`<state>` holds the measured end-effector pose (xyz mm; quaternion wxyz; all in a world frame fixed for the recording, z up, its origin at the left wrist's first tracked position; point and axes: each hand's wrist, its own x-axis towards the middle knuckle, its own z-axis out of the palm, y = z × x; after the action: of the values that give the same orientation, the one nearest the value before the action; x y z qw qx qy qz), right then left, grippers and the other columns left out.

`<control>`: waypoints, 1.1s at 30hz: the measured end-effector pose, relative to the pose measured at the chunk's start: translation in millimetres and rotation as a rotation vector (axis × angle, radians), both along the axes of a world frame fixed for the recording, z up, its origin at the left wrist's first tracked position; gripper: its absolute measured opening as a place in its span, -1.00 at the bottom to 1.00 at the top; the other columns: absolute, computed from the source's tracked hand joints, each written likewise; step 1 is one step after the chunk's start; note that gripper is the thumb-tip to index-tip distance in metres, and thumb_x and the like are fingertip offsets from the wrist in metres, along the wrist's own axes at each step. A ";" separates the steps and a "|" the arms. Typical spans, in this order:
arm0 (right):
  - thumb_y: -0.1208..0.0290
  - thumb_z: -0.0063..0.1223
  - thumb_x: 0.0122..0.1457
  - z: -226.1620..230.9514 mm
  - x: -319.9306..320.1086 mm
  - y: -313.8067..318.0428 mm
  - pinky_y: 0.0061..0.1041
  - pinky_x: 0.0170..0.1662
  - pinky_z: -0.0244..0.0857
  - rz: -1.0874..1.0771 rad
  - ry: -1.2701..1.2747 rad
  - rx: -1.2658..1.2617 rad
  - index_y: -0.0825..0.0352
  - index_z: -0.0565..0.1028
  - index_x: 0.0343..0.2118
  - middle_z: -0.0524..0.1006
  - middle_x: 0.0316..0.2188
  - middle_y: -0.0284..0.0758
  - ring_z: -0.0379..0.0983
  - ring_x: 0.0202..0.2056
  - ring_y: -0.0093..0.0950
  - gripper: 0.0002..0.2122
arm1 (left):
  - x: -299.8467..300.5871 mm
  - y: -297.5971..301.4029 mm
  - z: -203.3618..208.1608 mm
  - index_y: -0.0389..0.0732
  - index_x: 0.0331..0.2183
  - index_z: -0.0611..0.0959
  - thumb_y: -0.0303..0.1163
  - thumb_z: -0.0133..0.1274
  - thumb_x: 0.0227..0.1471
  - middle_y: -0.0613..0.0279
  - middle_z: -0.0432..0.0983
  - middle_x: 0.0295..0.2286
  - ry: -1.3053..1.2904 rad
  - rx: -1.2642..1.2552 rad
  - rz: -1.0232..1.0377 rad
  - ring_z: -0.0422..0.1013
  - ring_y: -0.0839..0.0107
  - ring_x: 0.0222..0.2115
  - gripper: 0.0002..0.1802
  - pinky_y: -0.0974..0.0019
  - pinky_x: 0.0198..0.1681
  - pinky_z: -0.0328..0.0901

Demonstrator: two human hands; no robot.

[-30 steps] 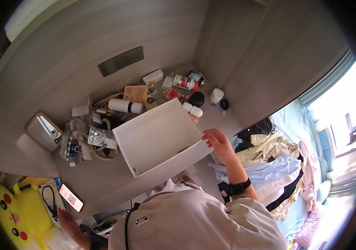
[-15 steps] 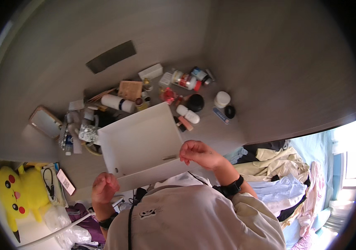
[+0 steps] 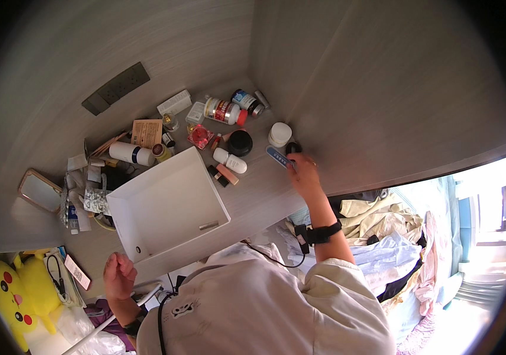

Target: The person organizes various items by picking them up from a cluttered desk and placing them into a white bin, then sorts through remaining papers and objects on the desk surface.

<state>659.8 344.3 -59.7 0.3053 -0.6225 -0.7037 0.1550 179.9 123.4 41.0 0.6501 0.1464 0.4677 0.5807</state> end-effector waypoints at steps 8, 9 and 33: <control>0.41 0.10 -0.03 2.2 -38.4 45.9 -0.13 -0.09 0.23 0.036 -0.117 0.303 0.22 0.33 -0.01 0.37 -0.09 -0.07 0.32 -0.10 -0.04 -0.56 | -8.7 -8.8 3.8 -0.15 -0.46 0.44 -0.20 -0.03 0.12 0.44 0.22 -0.64 0.020 -0.061 0.012 0.06 0.65 -0.66 -0.75 0.55 -0.67 -0.06; 0.37 0.12 -0.03 -6.2 -41.2 54.6 -0.13 -0.08 0.23 -0.026 -0.194 0.218 0.21 0.33 0.00 0.37 -0.09 -0.06 0.33 -0.10 -0.05 -0.54 | -8.9 -13.8 5.2 -0.15 -0.45 0.44 -0.20 -0.03 0.12 0.44 0.21 -0.64 0.063 -0.092 0.021 0.06 0.65 -0.66 -0.76 0.56 -0.68 -0.07; 0.29 0.28 -0.11 135.3 -175.8 9.7 -0.30 0.04 0.21 0.419 0.111 0.038 0.29 0.27 0.06 0.34 0.02 -0.10 0.30 0.00 -0.16 -0.37 | -11.8 17.6 -9.6 -0.21 -0.35 0.53 -0.28 -0.10 0.18 0.43 0.37 -0.51 0.457 0.014 -0.336 0.21 0.66 -0.51 -0.78 0.56 -0.43 0.17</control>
<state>484.0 354.0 75.6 0.3165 -0.4474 -0.8026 0.2356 168.1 141.0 31.4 0.6140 0.3533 0.5674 0.4198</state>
